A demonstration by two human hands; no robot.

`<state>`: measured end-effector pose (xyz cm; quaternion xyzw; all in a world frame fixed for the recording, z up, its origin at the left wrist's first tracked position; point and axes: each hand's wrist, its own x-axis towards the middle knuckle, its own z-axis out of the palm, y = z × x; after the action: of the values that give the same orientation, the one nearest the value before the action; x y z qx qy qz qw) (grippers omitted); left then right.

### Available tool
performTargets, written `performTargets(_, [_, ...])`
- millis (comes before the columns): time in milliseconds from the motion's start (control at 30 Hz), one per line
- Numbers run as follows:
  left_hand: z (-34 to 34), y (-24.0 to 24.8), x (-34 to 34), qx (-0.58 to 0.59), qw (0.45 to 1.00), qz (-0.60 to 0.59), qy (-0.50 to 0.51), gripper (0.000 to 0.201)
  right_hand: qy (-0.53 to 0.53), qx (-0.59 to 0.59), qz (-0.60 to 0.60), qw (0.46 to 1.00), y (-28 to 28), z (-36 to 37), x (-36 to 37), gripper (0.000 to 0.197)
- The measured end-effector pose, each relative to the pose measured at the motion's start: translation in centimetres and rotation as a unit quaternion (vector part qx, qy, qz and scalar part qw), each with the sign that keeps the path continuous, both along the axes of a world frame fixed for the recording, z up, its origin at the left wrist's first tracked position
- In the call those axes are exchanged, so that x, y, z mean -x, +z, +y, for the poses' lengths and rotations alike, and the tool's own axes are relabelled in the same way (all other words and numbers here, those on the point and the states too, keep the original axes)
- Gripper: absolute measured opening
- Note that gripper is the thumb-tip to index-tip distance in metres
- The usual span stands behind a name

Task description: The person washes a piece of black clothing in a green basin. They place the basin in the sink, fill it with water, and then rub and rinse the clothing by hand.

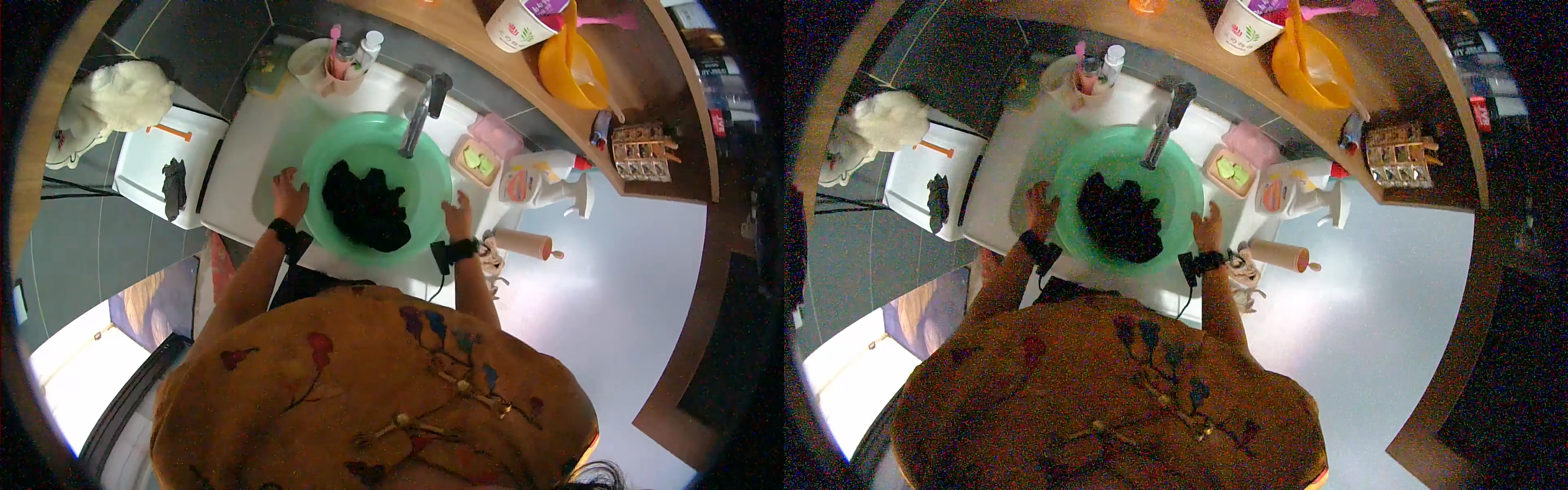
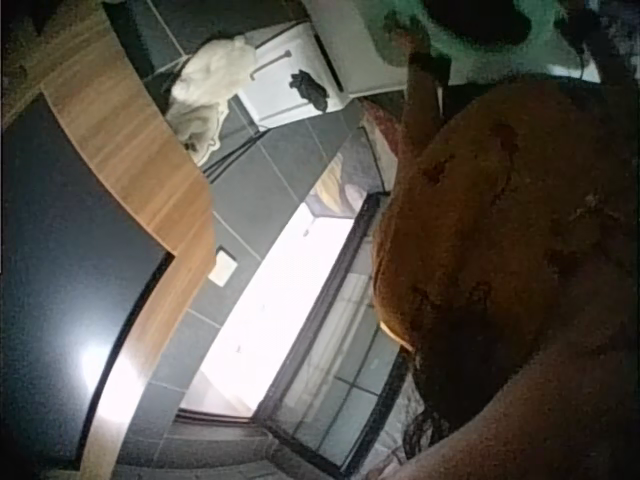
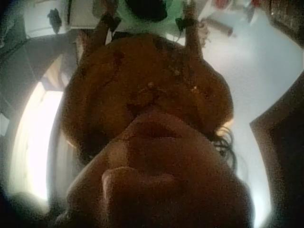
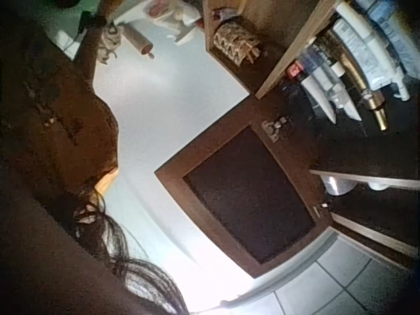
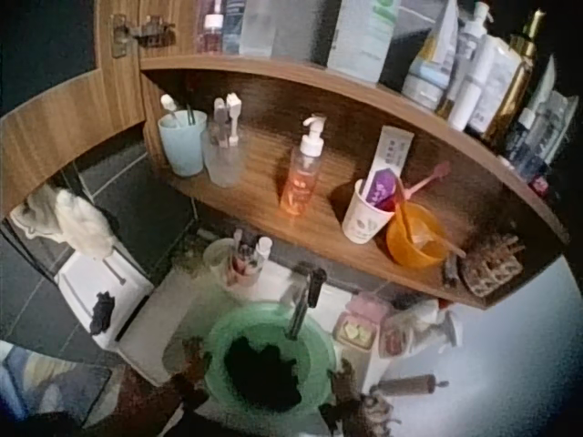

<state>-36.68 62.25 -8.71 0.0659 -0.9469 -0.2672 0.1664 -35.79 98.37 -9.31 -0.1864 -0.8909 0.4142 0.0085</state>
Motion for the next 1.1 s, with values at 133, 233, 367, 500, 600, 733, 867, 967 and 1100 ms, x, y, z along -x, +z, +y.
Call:
performTargets(133, [-1.1,-3.4,2.2,-0.264,0.938,-0.211,0.073,0.034,-0.046,0.264,-0.143,0.953,-1.7,-0.5,0.1,0.043])
performTargets(233, [-0.8,-0.9,3.1,-0.508,0.789,-0.297,0.179,0.050,-0.065,0.227,-0.094,0.967,-0.5,-1.4,1.1,0.033])
performTargets(367, [-1.9,-0.6,1.3,-0.052,0.967,-0.123,-0.219,0.070,-0.126,0.302,-0.160,0.931,-2.7,0.6,1.5,0.035])
performTargets(500, [-1.6,1.6,1.0,-0.198,0.960,-0.127,-0.151,0.070,-0.048,0.238,-0.087,0.966,-2.3,2.0,1.0,0.035])
performTargets(600, [-1.7,4.8,-0.4,-0.091,0.979,-0.058,-0.173,0.066,0.012,0.196,-0.031,0.980,-0.2,1.4,1.6,0.035])
performTargets(733, [-0.5,11.5,-2.2,-0.074,0.975,-0.058,-0.202,0.030,0.023,0.287,0.016,0.958,-1.4,2.6,1.1,0.033])
performTargets(867, [0.6,13.8,-3.2,-0.524,0.842,-0.123,0.036,0.018,0.052,0.259,-0.116,0.957,4.9,0.2,2.9,0.032])
performTargets(967, [0.3,14.7,-3.6,-0.636,0.758,-0.129,0.066,0.020,0.088,0.259,-0.074,0.959,6.8,-0.5,4.1,0.021])
performTargets(1100, [-0.8,15.4,-4.1,-0.706,0.693,-0.132,0.065,0.023,0.027,0.481,-0.138,0.865,4.1,-0.4,6.0,0.021])
